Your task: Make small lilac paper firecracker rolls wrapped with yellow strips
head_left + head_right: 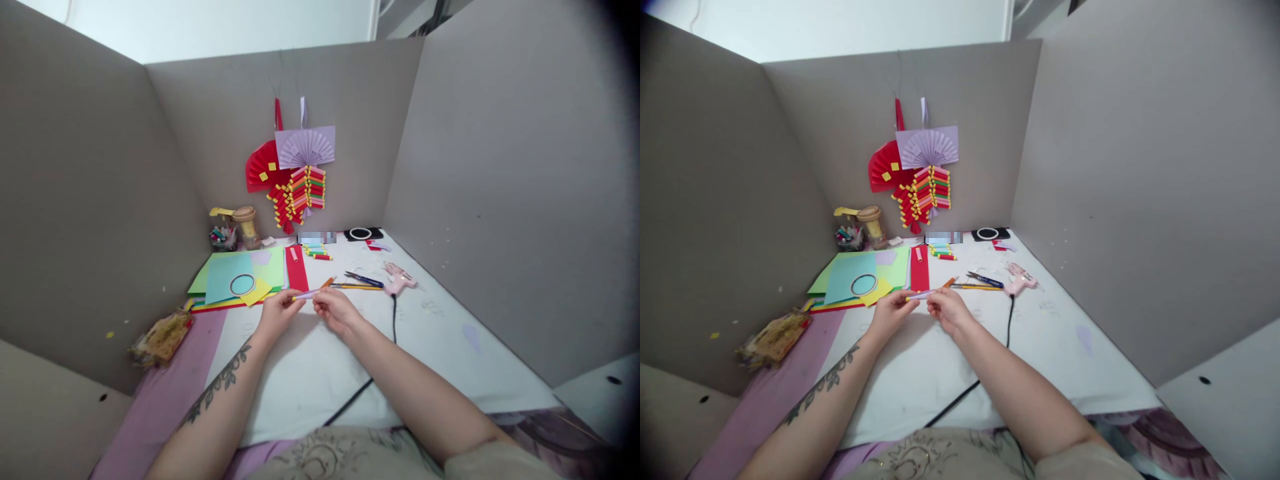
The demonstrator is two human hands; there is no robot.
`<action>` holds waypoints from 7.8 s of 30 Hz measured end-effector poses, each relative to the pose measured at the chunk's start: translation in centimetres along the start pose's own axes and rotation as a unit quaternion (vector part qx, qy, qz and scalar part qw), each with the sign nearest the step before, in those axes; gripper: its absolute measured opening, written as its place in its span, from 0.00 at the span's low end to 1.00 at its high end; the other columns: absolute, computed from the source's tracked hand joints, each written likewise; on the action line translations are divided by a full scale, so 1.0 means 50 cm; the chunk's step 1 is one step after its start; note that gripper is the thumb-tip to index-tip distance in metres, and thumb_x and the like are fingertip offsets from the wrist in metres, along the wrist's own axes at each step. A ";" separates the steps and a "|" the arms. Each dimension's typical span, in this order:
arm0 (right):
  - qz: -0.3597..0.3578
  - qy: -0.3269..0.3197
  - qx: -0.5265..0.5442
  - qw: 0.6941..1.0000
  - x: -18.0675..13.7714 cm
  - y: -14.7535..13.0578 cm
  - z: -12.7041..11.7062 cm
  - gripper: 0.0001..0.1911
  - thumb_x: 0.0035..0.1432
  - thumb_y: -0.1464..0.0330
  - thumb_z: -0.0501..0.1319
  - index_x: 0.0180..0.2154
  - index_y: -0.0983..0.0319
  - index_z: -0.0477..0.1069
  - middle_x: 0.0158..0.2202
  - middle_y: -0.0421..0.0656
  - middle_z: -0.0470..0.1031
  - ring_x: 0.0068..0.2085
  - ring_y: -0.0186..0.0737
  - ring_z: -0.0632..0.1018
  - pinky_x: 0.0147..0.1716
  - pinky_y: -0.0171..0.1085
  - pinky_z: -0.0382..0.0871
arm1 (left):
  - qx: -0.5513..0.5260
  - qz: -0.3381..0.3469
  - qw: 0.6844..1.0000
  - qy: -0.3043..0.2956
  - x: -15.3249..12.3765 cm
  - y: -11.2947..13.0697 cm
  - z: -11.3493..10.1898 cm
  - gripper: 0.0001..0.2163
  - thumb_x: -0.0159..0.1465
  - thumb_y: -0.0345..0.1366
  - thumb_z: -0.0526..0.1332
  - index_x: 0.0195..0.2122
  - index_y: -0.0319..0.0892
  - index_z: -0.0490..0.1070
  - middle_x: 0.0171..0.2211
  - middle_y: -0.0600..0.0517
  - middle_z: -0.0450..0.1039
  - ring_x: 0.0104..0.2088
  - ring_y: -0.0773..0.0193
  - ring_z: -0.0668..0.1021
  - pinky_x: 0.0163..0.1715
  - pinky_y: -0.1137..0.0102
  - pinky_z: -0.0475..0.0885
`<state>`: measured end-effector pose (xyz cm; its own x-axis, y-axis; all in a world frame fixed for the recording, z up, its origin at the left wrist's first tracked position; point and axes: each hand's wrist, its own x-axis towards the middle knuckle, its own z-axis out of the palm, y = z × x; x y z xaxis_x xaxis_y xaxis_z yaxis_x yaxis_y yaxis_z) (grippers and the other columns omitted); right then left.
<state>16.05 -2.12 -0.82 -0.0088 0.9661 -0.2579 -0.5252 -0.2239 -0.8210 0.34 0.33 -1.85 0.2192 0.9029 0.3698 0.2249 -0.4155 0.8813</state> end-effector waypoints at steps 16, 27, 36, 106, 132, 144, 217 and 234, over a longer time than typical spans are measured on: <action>-0.190 -0.051 -0.122 0.973 0.003 0.011 -0.002 0.09 0.42 0.71 0.60 0.31 0.62 0.67 0.17 0.32 0.64 0.17 0.26 0.61 0.16 0.28 0.52 | -0.240 -0.167 0.956 0.028 0.000 0.000 0.022 0.16 0.47 0.40 0.69 0.33 0.38 0.73 0.24 0.52 0.75 0.25 0.68 0.76 0.29 0.73 0.70; -0.252 -0.084 -0.247 0.932 -0.007 -0.004 -0.009 0.08 0.46 0.67 0.62 0.32 0.61 0.68 0.20 0.34 0.65 0.20 0.29 0.66 0.19 0.30 0.59 | -0.307 -0.205 0.929 -0.021 0.001 0.017 0.013 0.12 0.47 0.39 0.69 0.29 0.36 0.73 0.23 0.54 0.72 0.23 0.72 0.72 0.26 0.77 0.67; -0.198 -0.067 -0.116 0.971 0.002 0.008 -0.006 0.10 0.43 0.67 0.65 0.30 0.61 0.67 0.19 0.35 0.68 0.20 0.30 0.69 0.20 0.30 0.64 | -0.256 -0.161 0.953 -0.004 0.002 0.023 0.007 0.15 0.47 0.39 0.70 0.34 0.38 0.72 0.27 0.51 0.75 0.28 0.66 0.76 0.33 0.72 0.69; -0.406 0.019 -0.383 0.830 -0.020 0.002 -0.009 0.07 0.54 0.64 0.58 0.27 0.60 0.66 0.27 0.40 0.68 0.29 0.36 0.68 0.29 0.34 0.62 | -0.396 -0.197 0.897 0.005 0.010 0.020 0.009 0.16 0.48 0.43 0.69 0.34 0.40 0.70 0.29 0.53 0.71 0.29 0.70 0.74 0.34 0.72 0.70; -0.163 -0.093 -0.324 0.927 0.017 -0.015 -0.036 0.10 0.47 0.63 0.62 0.23 0.64 0.69 0.15 0.34 0.61 0.18 0.27 0.61 0.18 0.30 0.51 | -0.005 -0.021 0.989 -0.144 -0.005 -0.003 0.020 0.06 0.58 0.35 0.57 0.34 0.40 0.70 0.30 0.51 0.74 0.31 0.65 0.73 0.32 0.72 0.66; -0.063 -0.058 -0.257 0.963 0.030 -0.013 -0.012 0.09 0.43 0.67 0.62 0.19 0.62 0.63 0.12 0.33 0.59 0.14 0.25 0.57 0.13 0.30 0.46 | 0.058 -0.009 0.988 -0.144 -0.001 -0.015 0.024 0.10 0.58 0.34 0.56 0.37 0.40 0.74 0.31 0.51 0.76 0.30 0.64 0.74 0.31 0.72 0.66; -0.332 -0.093 -0.286 0.894 0.017 -0.003 -0.013 0.09 0.50 0.63 0.61 0.32 0.60 0.65 0.32 0.41 0.67 0.33 0.36 0.70 0.34 0.35 0.65 | -0.046 -0.029 0.999 0.002 -0.001 0.021 0.012 0.10 0.53 0.39 0.64 0.35 0.40 0.75 0.34 0.48 0.77 0.35 0.61 0.77 0.36 0.70 0.70; -0.311 -0.040 -0.230 0.921 0.016 0.009 0.001 0.10 0.46 0.63 0.65 0.27 0.61 0.66 0.26 0.39 0.68 0.27 0.34 0.69 0.29 0.34 0.63 | -0.130 -0.058 0.990 0.012 0.002 0.017 0.016 0.09 0.52 0.38 0.66 0.32 0.39 0.74 0.32 0.49 0.76 0.32 0.64 0.75 0.33 0.72 0.69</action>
<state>15.77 -1.44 -1.40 0.1007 0.9278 0.3591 -0.0340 0.3640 -0.9308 1.30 -0.02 -1.29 0.1826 0.9466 0.2656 -0.0055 -0.2692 0.9631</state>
